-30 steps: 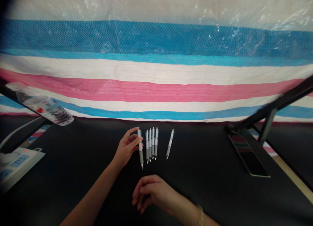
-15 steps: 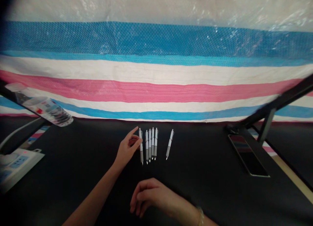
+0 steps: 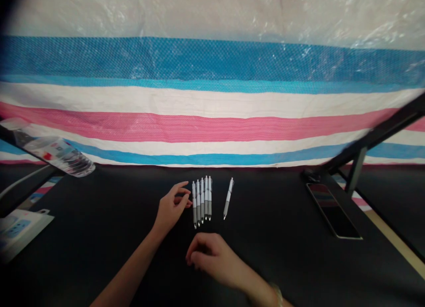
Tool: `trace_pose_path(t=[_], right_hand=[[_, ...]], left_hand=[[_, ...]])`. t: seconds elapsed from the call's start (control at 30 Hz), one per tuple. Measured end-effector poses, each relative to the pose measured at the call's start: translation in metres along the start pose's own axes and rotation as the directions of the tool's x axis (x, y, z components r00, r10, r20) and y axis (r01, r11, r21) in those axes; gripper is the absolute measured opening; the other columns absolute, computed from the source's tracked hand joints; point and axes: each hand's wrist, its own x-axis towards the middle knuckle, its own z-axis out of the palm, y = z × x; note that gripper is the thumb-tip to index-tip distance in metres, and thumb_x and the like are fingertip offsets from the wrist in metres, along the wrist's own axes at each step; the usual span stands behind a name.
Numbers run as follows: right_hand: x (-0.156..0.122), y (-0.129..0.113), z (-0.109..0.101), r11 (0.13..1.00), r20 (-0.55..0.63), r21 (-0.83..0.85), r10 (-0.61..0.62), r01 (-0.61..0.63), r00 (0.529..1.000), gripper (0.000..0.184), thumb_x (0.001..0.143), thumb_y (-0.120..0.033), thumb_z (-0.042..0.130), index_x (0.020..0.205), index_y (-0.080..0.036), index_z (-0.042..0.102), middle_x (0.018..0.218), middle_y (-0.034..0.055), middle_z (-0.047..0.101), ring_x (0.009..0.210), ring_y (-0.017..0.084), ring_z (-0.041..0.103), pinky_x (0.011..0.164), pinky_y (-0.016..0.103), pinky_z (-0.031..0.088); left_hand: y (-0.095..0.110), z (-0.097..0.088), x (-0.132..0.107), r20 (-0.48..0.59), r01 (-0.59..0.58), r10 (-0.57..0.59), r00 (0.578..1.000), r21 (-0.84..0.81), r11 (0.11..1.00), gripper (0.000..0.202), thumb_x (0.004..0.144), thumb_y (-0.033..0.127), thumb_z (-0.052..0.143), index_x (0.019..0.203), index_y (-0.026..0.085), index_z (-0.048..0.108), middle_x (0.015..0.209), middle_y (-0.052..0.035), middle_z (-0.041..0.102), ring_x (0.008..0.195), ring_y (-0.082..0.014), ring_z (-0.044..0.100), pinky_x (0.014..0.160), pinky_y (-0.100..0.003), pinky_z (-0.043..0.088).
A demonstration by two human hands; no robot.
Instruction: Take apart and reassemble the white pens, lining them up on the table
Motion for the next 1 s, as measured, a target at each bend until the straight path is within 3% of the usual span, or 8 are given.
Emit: trace_pose_path(t=[0.1, 0.17, 0.3, 0.47, 0.63, 0.83, 0.9, 1.0], right_hand=[[0.002, -0.001, -0.015, 0.873, -0.327, -0.486, -0.230, 0.045, 0.916, 0.011, 0.086, -0.020, 0.052, 0.088, -0.018, 0.062, 0.079, 0.0024, 0.062, 0.070, 0.016, 0.056, 0.063, 0.027, 0.039], [0.004, 0.002, -0.027, 0.718, -0.485, -0.687, -0.337, -0.113, 0.807, 0.009, 0.089, -0.021, 0.050, 0.092, -0.019, 0.059, 0.086, 0.0049, 0.063, 0.078, 0.020, 0.058, 0.069, 0.030, 0.039], [0.007, 0.006, -0.048, 0.501, -0.650, -0.731, -0.305, -0.463, 0.696, 0.023, 0.095, -0.034, 0.052, 0.077, -0.021, 0.052, 0.075, 0.0041, 0.061, 0.069, 0.020, 0.058, 0.057, 0.028, 0.029], [0.010, 0.007, -0.052, 0.380, -0.675, -0.730, -0.267, -0.569, 0.688, 0.033, 0.096, -0.044, 0.053, 0.073, -0.021, 0.054, 0.072, 0.0069, 0.064, 0.069, 0.021, 0.060, 0.053, 0.028, 0.022], [0.011, 0.010, -0.051, 0.399, -0.669, -0.726, -0.225, -0.560, 0.708, 0.027, 0.096, -0.036, 0.054, 0.074, -0.019, 0.058, 0.073, 0.0081, 0.065, 0.069, 0.021, 0.060, 0.054, 0.028, 0.020], [0.004, 0.002, -0.055, 0.493, -0.698, -0.687, -0.245, -0.533, 0.673, 0.027, 0.099, -0.031, 0.046, 0.076, -0.020, 0.055, 0.073, 0.0039, 0.063, 0.065, 0.017, 0.058, 0.055, 0.027, 0.025], [0.002, 0.000, -0.054, 0.597, -0.703, -0.669, -0.316, -0.442, 0.637, 0.028, 0.100, -0.034, 0.043, 0.077, -0.020, 0.054, 0.072, 0.0023, 0.060, 0.065, 0.017, 0.056, 0.056, 0.027, 0.028], [-0.002, 0.002, -0.049, 0.779, -0.712, -0.603, -0.427, -0.173, 0.558, 0.033, 0.101, -0.040, 0.041, 0.078, -0.020, 0.055, 0.063, -0.0012, 0.052, 0.058, 0.015, 0.050, 0.057, 0.027, 0.031]], left_hand=[[-0.001, 0.000, 0.000, 0.019, -0.012, 0.012, 1.000, 0.016, 1.000, 0.029, 0.083, 0.020, 0.065, 0.112, 0.019, 0.069, 0.091, -0.0040, 0.071, 0.062, -0.0168, 0.074, 0.059, -0.027, 0.063], [-0.002, -0.001, 0.000, 0.035, -0.010, 0.009, 0.999, 0.021, 1.000, 0.027, 0.085, 0.019, 0.062, 0.110, 0.018, 0.070, 0.092, -0.0047, 0.071, 0.065, -0.0180, 0.076, 0.063, -0.029, 0.064], [-0.004, -0.001, 0.001, 0.041, 0.002, -0.001, 0.999, -0.019, 1.000, 0.024, 0.084, 0.018, 0.062, 0.106, 0.018, 0.071, 0.090, -0.0043, 0.072, 0.066, -0.0182, 0.076, 0.067, -0.031, 0.065], [-0.003, -0.001, 0.001, 0.051, 0.032, -0.029, 0.998, -0.055, 0.998, 0.021, 0.082, 0.017, 0.063, 0.101, 0.017, 0.072, 0.088, -0.0043, 0.072, 0.069, -0.0199, 0.077, 0.069, -0.032, 0.065], [0.002, 0.000, 0.001, 0.039, 0.037, -0.035, 0.999, -0.043, 0.998, 0.019, 0.081, 0.020, 0.066, 0.099, 0.017, 0.073, 0.086, -0.0046, 0.073, 0.070, -0.0205, 0.076, 0.069, -0.032, 0.063], [0.010, -0.003, 0.001, 0.032, 0.051, -0.050, 0.998, -0.037, 0.998, 0.018, 0.085, 0.034, 0.066, 0.091, 0.017, 0.070, 0.074, -0.0029, 0.071, 0.059, -0.0162, 0.068, 0.054, -0.025, 0.054], [0.010, -0.005, 0.002, 0.066, 0.064, -0.059, 0.996, -0.068, 0.996, 0.026, 0.088, 0.039, 0.063, 0.077, 0.016, 0.068, 0.062, -0.0004, 0.064, 0.049, -0.0123, 0.059, 0.047, -0.021, 0.045], [0.008, -0.008, 0.002, 0.114, 0.100, -0.087, 0.990, -0.115, 0.988, 0.040, 0.090, 0.048, 0.059, 0.066, 0.016, 0.064, 0.051, 0.0019, 0.056, 0.042, -0.0086, 0.048, 0.042, -0.019, 0.035]])
